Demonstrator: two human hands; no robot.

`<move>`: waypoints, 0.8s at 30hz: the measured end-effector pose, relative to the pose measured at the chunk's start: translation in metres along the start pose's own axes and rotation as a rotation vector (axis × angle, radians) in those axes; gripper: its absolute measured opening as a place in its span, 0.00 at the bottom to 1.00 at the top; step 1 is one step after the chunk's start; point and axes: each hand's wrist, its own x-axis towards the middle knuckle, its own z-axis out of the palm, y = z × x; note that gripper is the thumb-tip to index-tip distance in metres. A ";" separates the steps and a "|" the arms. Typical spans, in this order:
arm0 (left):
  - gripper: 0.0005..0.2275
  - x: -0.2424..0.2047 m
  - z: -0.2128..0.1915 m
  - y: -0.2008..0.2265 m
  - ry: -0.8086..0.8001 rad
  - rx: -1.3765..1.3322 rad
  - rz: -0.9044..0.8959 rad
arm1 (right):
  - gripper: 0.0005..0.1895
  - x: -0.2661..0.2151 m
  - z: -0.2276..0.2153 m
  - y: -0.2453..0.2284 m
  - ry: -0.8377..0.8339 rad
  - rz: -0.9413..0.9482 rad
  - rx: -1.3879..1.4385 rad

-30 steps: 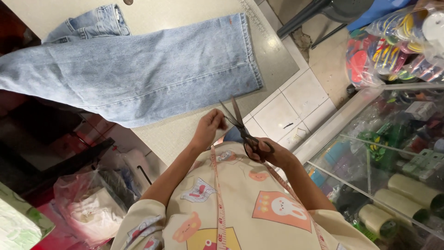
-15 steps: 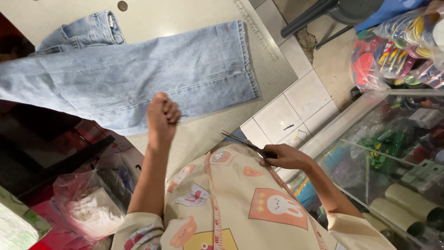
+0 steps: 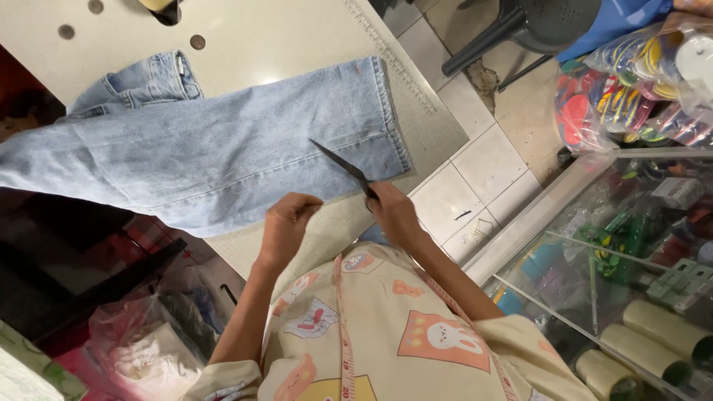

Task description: The person measures the hem of a pair of light blue jeans using a measuring tape and marks it with a small orange object. They then pick up a pair of scissors and cut a slit into the leg of the jeans.

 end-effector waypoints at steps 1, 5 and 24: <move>0.06 -0.004 0.001 0.002 0.002 0.001 0.010 | 0.14 0.011 0.011 -0.001 0.010 -0.004 -0.002; 0.06 -0.012 0.004 0.007 -0.031 0.086 0.046 | 0.18 0.041 0.030 0.003 -0.036 -0.029 -0.158; 0.04 0.090 0.225 0.120 0.143 0.151 0.459 | 0.09 0.005 -0.233 0.102 -0.367 0.136 1.155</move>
